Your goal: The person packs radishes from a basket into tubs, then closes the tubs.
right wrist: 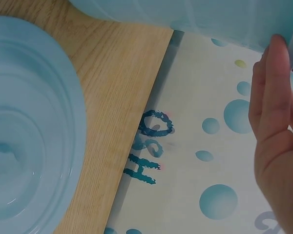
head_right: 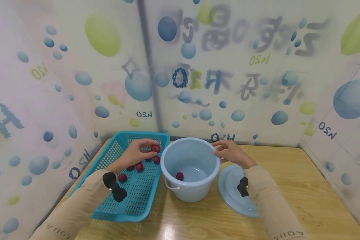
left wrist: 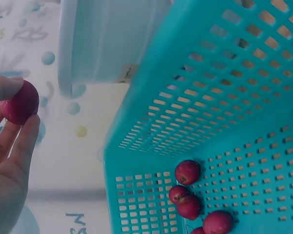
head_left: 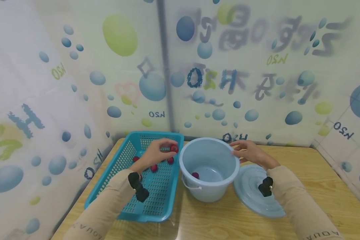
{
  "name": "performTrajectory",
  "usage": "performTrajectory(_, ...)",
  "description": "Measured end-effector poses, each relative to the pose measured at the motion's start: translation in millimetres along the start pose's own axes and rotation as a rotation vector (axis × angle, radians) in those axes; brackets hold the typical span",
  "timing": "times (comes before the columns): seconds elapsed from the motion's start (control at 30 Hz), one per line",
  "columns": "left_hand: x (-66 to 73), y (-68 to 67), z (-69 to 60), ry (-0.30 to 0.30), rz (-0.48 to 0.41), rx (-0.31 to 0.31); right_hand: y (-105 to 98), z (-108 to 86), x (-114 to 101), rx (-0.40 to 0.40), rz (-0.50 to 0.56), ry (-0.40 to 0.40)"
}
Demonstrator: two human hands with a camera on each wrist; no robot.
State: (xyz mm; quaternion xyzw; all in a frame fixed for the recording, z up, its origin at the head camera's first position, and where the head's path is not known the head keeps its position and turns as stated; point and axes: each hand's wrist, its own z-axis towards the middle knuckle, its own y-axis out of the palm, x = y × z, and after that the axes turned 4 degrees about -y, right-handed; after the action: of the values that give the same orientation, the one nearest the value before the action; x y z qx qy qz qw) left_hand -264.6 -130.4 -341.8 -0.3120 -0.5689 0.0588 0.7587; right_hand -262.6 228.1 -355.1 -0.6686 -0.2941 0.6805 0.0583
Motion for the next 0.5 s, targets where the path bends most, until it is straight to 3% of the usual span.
performTrajectory(0.5, 21.7, 22.4, 21.4, 0.092, -0.009, -0.045, 0, 0.0, 0, 0.000, 0.007, 0.003)
